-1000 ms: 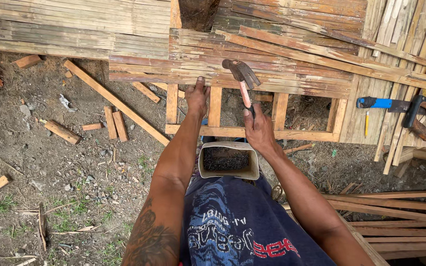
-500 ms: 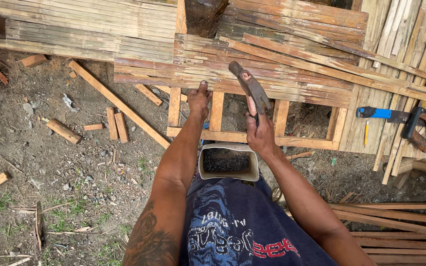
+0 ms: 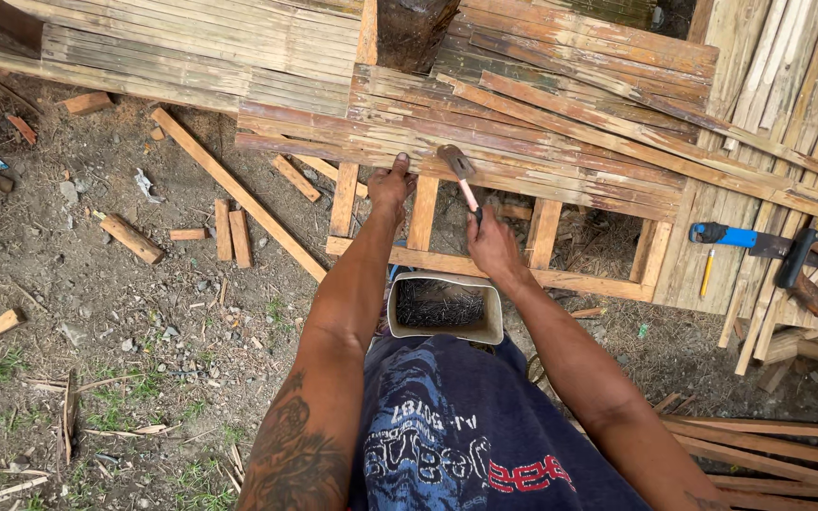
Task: The person uses a hammer to drive nails into thin wooden planks laid across a bamboo frame. They repeatedly pick up nails from a container, position each plank, and hammer it into place on the structure.
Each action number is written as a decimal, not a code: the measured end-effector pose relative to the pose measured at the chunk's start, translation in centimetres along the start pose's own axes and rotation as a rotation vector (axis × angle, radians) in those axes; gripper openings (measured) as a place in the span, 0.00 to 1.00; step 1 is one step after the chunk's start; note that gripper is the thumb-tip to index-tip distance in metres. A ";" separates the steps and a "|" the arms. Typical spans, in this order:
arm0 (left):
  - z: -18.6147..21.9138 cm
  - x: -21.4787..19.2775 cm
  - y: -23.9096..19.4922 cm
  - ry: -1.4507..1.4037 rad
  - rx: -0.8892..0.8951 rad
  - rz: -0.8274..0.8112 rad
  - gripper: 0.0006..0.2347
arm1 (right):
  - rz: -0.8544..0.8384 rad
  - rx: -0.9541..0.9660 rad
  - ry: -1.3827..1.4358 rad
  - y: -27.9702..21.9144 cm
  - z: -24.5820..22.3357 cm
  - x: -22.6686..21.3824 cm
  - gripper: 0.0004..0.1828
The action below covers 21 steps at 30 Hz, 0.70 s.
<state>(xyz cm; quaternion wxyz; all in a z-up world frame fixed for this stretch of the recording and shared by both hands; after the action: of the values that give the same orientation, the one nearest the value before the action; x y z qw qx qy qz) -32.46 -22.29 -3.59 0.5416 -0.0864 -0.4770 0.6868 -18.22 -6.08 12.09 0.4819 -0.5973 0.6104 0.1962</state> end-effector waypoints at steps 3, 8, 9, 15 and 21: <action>3.3 -0.7 -3.7 0.469 -0.023 -0.128 0.07 | -0.096 0.093 0.083 0.1 0.8 0.2 0.16; 3.5 -1.8 -12.2 1.160 -0.109 -0.809 0.07 | 0.009 -0.004 0.091 0.8 2.1 1.6 0.15; 2.1 -2.6 -14.0 1.305 -0.140 -0.931 0.07 | 0.047 -0.026 0.083 0.7 2.3 2.2 0.14; -9.1 -8.4 -19.3 2.303 0.625 -0.959 0.10 | 0.061 -0.090 0.119 0.0 4.1 4.2 0.14; -12.9 -12.3 -15.9 2.381 0.445 -0.849 0.12 | 0.015 -0.076 0.080 0.1 4.1 4.3 0.14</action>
<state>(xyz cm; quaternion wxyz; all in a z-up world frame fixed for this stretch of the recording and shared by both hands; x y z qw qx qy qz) -8.83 -25.92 -3.38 0.8100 -0.3942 0.4334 0.0254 -16.12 -4.99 6.61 0.4326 -0.6177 0.6259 0.1987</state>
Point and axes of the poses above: each hand's wrist, its own y-axis towards the middle knuckle, its own x-axis out of the palm, z = x × y, the point moved 1 cm from there along y, towards the middle knuckle, and after that the axes turned 7 degrees about -y, right-handed, at the moved point
